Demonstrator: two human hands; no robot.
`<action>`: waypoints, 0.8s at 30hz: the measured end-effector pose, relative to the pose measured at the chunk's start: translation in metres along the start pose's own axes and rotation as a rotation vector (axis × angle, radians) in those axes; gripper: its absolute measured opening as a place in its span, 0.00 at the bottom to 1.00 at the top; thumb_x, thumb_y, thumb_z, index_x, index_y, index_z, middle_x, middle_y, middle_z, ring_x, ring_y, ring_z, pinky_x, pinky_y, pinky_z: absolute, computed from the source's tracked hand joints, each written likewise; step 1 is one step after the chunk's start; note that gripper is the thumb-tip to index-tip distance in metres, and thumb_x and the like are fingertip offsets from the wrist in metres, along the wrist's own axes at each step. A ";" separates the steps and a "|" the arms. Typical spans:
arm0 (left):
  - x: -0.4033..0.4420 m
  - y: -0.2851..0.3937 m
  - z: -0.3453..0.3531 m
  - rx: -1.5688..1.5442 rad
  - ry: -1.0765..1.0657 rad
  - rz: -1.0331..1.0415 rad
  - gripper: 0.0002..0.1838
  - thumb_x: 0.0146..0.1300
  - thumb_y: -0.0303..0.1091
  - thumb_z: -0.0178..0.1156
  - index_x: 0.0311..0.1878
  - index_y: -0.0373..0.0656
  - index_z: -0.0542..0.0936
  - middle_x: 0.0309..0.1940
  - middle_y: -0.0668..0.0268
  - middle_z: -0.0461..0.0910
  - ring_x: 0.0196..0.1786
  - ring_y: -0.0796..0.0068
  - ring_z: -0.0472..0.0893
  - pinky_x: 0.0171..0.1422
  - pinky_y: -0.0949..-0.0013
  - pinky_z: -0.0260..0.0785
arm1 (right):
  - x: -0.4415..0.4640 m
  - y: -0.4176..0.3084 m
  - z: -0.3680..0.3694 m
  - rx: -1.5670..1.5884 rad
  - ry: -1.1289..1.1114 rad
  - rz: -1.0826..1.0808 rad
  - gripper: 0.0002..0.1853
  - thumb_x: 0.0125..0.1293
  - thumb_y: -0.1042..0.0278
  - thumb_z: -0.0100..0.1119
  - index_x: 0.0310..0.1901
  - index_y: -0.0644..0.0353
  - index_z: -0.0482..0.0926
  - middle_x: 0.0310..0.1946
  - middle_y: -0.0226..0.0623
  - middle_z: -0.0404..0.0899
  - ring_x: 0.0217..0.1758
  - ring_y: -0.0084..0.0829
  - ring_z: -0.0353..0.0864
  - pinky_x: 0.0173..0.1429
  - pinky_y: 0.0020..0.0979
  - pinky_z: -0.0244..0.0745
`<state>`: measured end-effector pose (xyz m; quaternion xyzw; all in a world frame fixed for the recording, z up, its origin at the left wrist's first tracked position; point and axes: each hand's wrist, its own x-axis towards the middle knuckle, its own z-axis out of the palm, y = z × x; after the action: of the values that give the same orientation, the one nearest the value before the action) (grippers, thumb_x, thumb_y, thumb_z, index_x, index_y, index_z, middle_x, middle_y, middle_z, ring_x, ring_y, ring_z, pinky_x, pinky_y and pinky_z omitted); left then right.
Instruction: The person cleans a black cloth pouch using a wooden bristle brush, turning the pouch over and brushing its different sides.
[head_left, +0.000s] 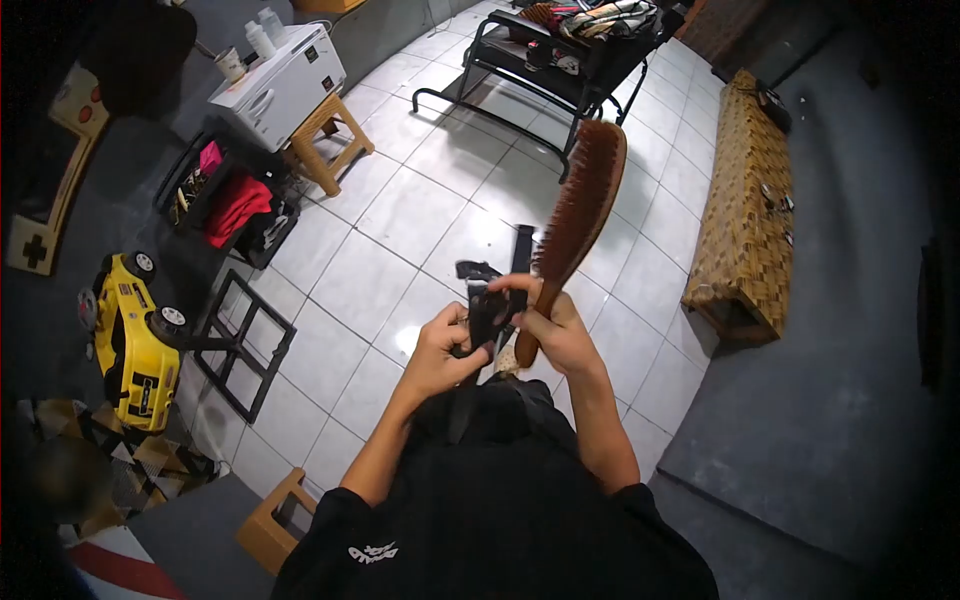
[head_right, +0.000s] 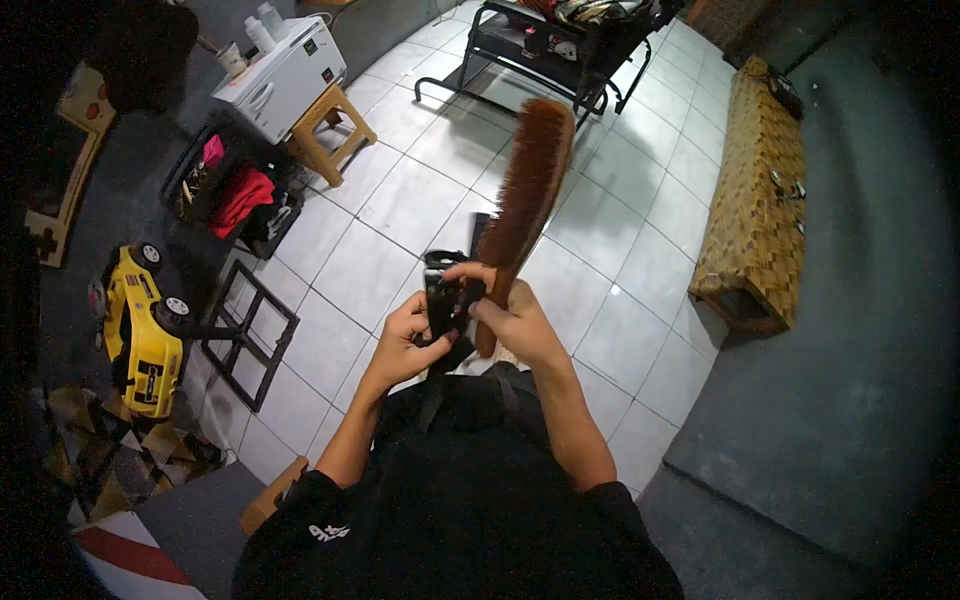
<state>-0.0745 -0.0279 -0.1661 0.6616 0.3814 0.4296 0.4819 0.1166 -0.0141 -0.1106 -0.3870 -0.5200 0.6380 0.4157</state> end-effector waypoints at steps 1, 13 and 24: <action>0.004 0.019 -0.003 0.000 -0.030 -0.121 0.17 0.47 0.20 0.62 0.15 0.38 0.61 0.26 0.66 0.65 0.31 0.77 0.68 0.33 0.75 0.60 | 0.001 0.003 -0.004 -0.068 0.062 0.049 0.22 0.54 0.83 0.43 0.52 0.66 0.70 0.45 0.37 0.75 0.45 0.23 0.73 0.52 0.25 0.67; 0.008 0.025 -0.014 -0.595 0.267 -0.363 0.18 0.55 0.19 0.57 0.18 0.45 0.60 0.30 0.60 0.77 0.39 0.77 0.78 0.28 0.79 0.66 | -0.035 0.066 -0.006 -0.114 -0.027 0.115 0.22 0.61 0.70 0.55 0.56 0.66 0.67 0.44 0.33 0.71 0.47 0.23 0.67 0.53 0.25 0.63; -0.008 -0.009 -0.033 -0.085 0.273 -0.507 0.10 0.54 0.25 0.53 0.41 0.36 0.71 0.29 0.66 0.74 0.29 0.81 0.72 0.32 0.76 0.67 | -0.040 0.076 0.003 -0.369 0.442 0.127 0.13 0.60 0.63 0.59 0.40 0.65 0.76 0.20 0.31 0.70 0.25 0.20 0.66 0.31 0.27 0.65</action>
<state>-0.1092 -0.0227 -0.1710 0.4604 0.5777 0.3962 0.5453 0.1180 -0.0607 -0.1823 -0.6173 -0.4990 0.4577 0.4006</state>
